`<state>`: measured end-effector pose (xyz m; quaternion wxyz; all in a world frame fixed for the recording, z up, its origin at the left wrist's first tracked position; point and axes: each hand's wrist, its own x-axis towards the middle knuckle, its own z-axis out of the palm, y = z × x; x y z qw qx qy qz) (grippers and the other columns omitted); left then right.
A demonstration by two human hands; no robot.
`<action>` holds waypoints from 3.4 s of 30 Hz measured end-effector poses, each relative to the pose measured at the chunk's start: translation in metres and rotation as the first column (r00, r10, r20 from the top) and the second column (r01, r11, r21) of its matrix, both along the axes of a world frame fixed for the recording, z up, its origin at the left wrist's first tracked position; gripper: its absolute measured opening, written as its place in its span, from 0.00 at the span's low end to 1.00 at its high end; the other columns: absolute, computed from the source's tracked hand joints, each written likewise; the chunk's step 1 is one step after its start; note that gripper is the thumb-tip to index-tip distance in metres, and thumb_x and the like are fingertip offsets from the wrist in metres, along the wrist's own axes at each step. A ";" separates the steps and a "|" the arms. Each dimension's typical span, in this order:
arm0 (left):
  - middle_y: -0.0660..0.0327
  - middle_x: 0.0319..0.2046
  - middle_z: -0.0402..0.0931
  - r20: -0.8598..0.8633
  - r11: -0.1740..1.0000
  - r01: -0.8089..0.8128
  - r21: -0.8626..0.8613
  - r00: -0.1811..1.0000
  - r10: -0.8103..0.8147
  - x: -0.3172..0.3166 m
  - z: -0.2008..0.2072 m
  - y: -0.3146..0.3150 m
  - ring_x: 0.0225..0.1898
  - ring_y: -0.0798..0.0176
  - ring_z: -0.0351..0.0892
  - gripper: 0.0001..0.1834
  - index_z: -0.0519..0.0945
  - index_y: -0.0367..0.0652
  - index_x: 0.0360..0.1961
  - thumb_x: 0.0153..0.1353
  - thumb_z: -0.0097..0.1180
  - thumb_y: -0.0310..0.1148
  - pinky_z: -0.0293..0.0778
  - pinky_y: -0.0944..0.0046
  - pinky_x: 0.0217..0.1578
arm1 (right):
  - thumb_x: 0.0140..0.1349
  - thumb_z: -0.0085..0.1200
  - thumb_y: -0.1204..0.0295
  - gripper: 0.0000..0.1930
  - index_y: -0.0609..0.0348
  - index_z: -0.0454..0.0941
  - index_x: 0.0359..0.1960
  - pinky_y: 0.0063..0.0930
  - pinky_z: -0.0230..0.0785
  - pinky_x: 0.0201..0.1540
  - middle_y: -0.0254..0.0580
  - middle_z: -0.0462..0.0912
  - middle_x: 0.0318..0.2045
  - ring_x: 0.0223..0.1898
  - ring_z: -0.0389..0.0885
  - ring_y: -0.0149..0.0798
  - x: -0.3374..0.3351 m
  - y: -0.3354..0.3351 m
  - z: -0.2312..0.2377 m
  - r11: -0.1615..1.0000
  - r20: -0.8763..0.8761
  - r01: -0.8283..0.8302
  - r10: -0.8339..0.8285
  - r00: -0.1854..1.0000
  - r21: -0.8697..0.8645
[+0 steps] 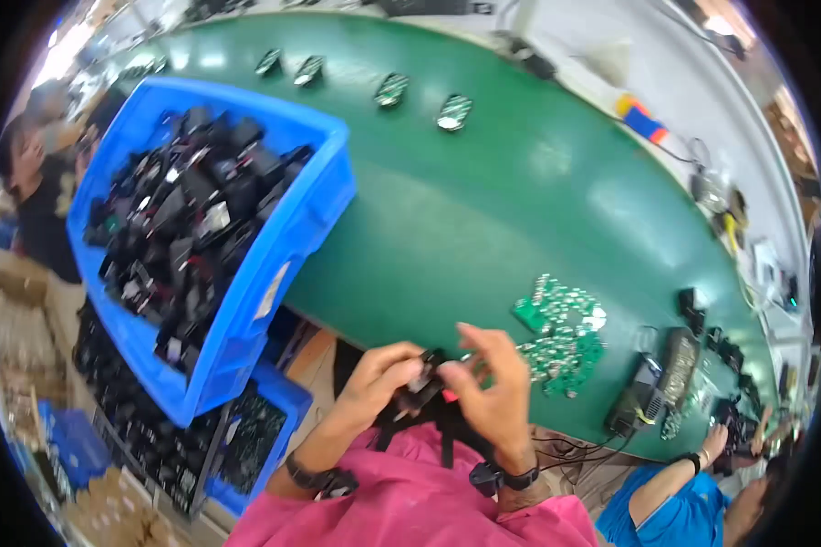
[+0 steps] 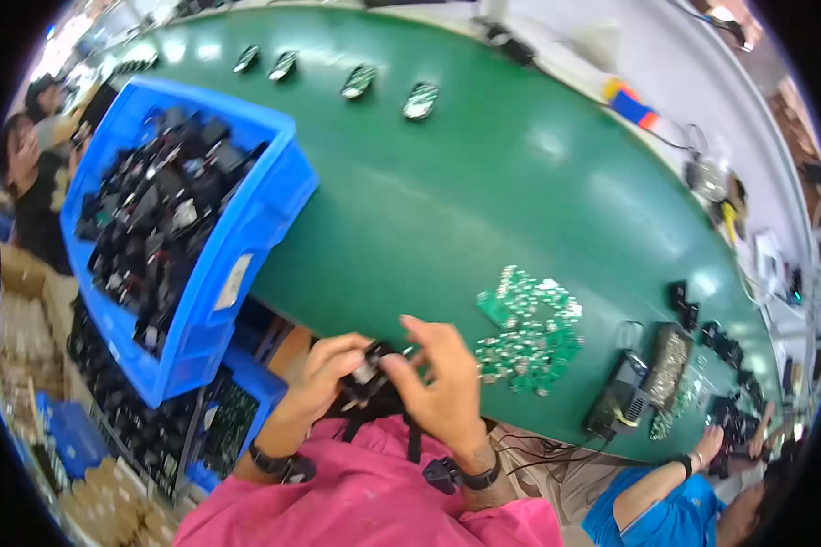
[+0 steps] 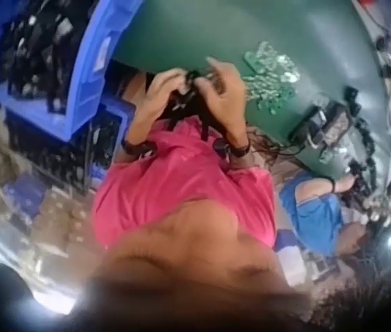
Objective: The person picks up a black housing from a blue bin and a circuit board from the table, fits the board into the housing, and presses them together. They then place the assembled unit onto the green conveyor belt and repeat the process.
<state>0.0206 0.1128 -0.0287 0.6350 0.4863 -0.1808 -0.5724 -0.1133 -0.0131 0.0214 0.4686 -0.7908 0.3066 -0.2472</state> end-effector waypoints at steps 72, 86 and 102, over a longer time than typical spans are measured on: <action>0.57 0.40 0.77 -0.432 0.984 -0.154 -0.092 0.896 0.099 -0.014 0.004 -0.022 0.31 0.68 0.78 0.24 0.61 0.48 0.64 0.71 0.50 0.40 0.75 0.67 0.28 | 0.57 0.60 0.87 0.11 0.71 0.76 0.41 0.23 0.80 0.30 0.43 0.80 0.33 0.28 0.84 0.32 -0.029 -0.011 -0.026 0.842 0.394 -0.074 -0.171 0.903 0.534; 0.64 0.32 0.69 -0.020 0.991 -0.026 -0.134 1.000 0.024 -0.031 0.003 -0.021 0.24 0.73 0.69 0.33 0.52 0.51 0.70 0.64 0.43 0.27 0.68 0.71 0.25 | 0.55 0.62 0.80 0.10 0.65 0.79 0.39 0.20 0.69 0.28 0.34 0.78 0.24 0.26 0.77 0.27 -0.011 0.007 -0.037 0.887 0.028 0.204 -0.237 0.971 0.414; 0.63 0.32 0.68 0.340 0.987 0.055 -0.151 0.941 -0.001 -0.027 0.003 -0.018 0.27 0.71 0.69 0.34 0.48 0.47 0.71 0.63 0.38 0.22 0.67 0.69 0.27 | 0.63 0.58 0.80 0.06 0.70 0.82 0.39 0.22 0.69 0.25 0.43 0.82 0.28 0.23 0.78 0.29 -0.011 0.019 -0.028 1.000 0.128 -0.017 0.017 0.992 0.004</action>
